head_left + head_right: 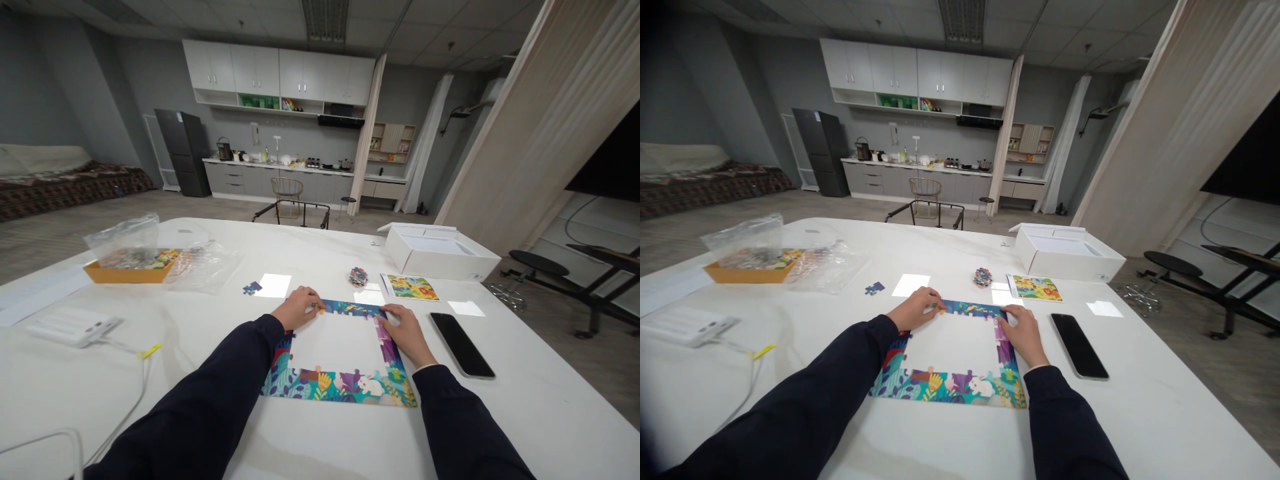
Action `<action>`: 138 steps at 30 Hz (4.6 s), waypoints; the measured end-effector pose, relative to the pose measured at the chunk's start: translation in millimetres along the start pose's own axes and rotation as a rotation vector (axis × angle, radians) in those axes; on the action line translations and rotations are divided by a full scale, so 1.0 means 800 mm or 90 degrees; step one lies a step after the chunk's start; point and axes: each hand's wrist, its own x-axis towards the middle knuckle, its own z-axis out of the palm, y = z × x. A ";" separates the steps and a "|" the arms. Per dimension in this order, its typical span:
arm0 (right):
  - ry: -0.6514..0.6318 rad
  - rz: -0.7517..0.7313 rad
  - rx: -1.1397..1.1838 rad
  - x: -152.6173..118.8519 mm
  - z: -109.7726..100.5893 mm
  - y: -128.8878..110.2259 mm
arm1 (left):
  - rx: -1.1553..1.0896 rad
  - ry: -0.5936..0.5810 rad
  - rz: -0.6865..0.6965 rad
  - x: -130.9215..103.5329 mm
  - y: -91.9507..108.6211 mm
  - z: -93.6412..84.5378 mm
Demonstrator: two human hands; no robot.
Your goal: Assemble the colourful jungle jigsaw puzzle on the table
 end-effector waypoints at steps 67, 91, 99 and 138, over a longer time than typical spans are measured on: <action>0.016 0.050 0.026 -0.002 0.003 0.006 | 0.048 0.117 -0.105 -0.046 -0.001 -0.019; 0.007 0.051 0.027 -0.003 0.003 0.007 | -0.102 0.185 -0.015 -0.049 0.007 -0.033; 0.008 0.050 0.034 -0.003 0.003 0.008 | -0.193 0.362 -0.021 -0.046 -0.004 -0.026; 0.009 0.063 0.028 -0.004 0.001 0.001 | 0.094 0.304 -0.178 -0.044 0.007 -0.007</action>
